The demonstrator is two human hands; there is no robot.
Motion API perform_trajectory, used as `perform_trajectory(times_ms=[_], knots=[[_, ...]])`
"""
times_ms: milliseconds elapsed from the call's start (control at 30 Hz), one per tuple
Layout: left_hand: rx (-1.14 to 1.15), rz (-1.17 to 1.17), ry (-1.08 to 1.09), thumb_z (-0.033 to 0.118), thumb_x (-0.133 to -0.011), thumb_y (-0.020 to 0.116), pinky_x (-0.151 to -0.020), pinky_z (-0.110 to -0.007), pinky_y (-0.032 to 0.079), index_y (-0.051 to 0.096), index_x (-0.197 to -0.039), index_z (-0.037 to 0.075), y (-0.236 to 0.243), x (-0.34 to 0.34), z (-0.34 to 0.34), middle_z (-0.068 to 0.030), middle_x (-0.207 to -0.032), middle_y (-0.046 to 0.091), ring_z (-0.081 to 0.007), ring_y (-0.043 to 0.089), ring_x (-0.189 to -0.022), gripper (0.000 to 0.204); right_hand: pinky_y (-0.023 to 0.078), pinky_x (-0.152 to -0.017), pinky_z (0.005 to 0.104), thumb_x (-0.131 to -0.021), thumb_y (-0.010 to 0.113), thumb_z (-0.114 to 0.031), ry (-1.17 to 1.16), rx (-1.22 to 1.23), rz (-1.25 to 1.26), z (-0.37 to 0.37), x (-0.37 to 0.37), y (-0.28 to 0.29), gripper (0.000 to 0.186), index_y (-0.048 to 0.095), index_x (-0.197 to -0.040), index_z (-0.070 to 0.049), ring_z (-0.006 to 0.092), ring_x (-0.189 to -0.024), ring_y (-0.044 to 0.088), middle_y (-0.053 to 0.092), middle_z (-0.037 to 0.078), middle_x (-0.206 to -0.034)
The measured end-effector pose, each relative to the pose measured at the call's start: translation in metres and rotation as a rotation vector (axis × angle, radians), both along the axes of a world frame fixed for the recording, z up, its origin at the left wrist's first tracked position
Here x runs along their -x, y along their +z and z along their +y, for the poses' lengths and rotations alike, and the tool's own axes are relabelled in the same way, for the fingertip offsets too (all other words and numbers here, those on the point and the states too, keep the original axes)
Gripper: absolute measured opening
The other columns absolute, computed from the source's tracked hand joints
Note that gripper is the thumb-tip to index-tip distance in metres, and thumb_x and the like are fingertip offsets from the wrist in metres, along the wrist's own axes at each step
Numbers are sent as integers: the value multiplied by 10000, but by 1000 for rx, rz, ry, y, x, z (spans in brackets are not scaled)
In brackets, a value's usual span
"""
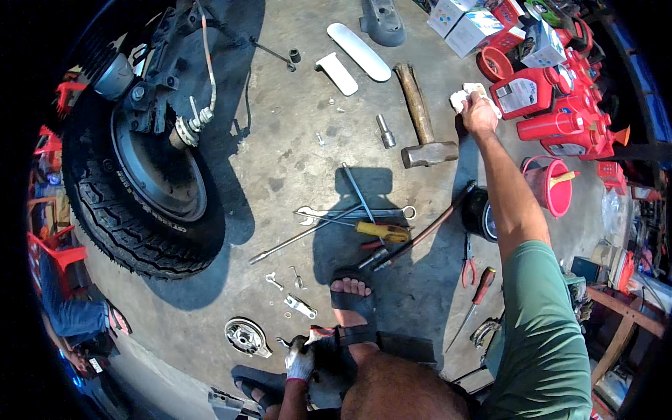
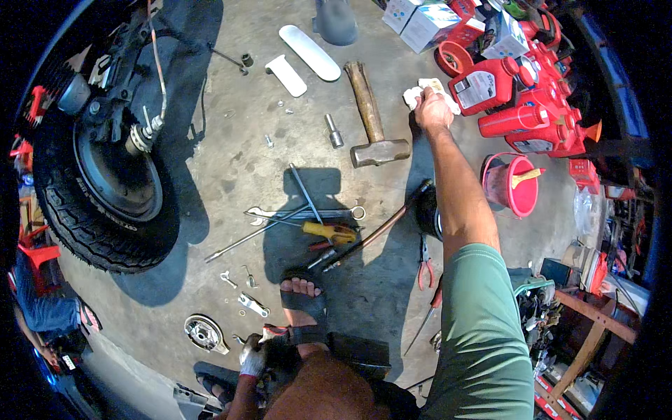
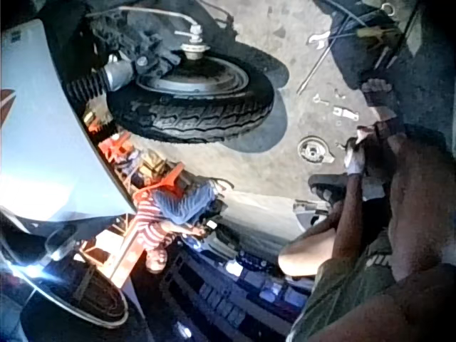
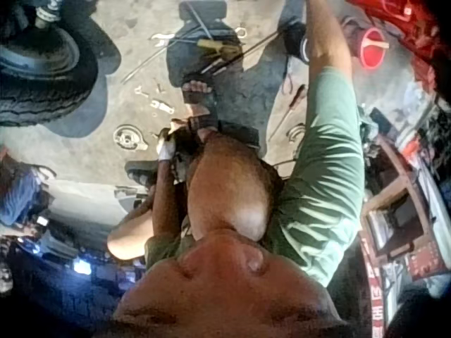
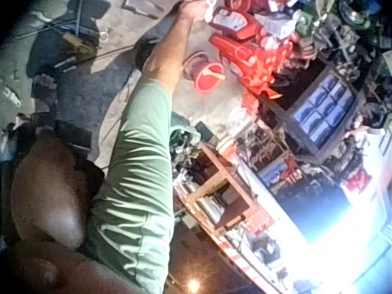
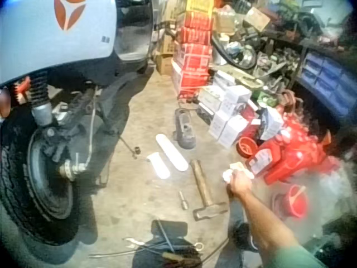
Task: The person applies grease to the brake cam and pivot points of a drum brake assembly using an applicator, installs the brake shoes by hand, and wipes the assembly with a cloth.
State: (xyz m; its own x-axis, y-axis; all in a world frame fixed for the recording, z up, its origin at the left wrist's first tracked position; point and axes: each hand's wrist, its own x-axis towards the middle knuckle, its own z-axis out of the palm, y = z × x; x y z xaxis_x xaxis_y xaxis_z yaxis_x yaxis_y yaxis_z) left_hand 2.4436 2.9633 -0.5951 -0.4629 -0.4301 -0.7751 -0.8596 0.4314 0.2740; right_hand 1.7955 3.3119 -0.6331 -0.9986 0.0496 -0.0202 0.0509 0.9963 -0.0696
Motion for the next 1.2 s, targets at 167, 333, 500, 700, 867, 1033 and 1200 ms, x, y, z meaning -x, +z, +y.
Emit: perform_trajectory(times_ms=[167, 333, 500, 700, 867, 1033, 1200], knots=[[24, -25, 35, 231, -840, 645, -848, -472, 521, 646, -1087, 80, 11, -3, -1, -195, -1074, 676, -403, 650, -994, 289, 492, -883, 505, -864, 610, -227, -9, 38, 39, 0, 16, -42, 369, 536, -1174, -41, 413, -1046, 618, 622, 238, -1141], [4, 41, 19, 279, -855, 640, -854, -473, 516, 641, -1106, 98, 14, 0, -2, -203, -1078, 669, -398, 638, -1011, 310, 467, -937, 491, -878, 560, -130, 379, 98, 223, 51, 20, -57, 431, 535, -1307, -88, 397, -1100, 604, 623, 235, -1178], [8, 11, 29, 304, -873, 621, -829, -496, 512, 618, -1078, 109, 14, 0, -1, -209, -1021, 677, -409, 637, -991, 283, 502, -775, 538, -939, 561, -400, 282, -81, 79, 76, 42, -72, 412, 546, -1206, -86, 463, -940, 641, 661, 266, -1037], [-6, 13, 85, 296, -891, 589, -848, -492, 500, 599, -1094, 113, 25, -2, 1, -206, -1034, 674, -417, 626, -1009, 273, 486, -878, 485, -991, 444, -348, 380, 54, 94, 48, 33, -72, 401, 527, -1286, -89, 391, -1067, 623, 630, 213, -1205], [-19, 26, 153, 317, -913, 590, -857, -488, 507, 591, -1177, 141, 25, -5, 1, -214, -1067, 677, -438, 626, -1016, 317, 486, -877, 503, -982, 476, -345, 227, -248, 26, 29, 14, -46, 409, 536, -1311, -108, 463, -1040, 604, 563, 249, -1272], [-123, 104, 443, 456, -923, 602, -898, -432, 508, 604, -1253, 124, 20, 3, -9, -217, -1134, 666, -393, 627, -1090, 469, 429, -976, 483, -941, 576, -340, 529, -38, 429, 46, 19, -1, 483, 537, -1332, -58, 398, -1165, 514, 541, 280, -1249], [-261, 397, 650, 411, -987, 554, -822, -330, 518, 561, -1311, 25, 56, -2, -24, -109, -1010, 679, -166, 634, -900, 503, 457, -901, 316, -925, 620, -145, 527, 815, -30, -104, -146, 57, 301, 604, -1207, -42, 185, -991, 567, 616, 88, -1057]])
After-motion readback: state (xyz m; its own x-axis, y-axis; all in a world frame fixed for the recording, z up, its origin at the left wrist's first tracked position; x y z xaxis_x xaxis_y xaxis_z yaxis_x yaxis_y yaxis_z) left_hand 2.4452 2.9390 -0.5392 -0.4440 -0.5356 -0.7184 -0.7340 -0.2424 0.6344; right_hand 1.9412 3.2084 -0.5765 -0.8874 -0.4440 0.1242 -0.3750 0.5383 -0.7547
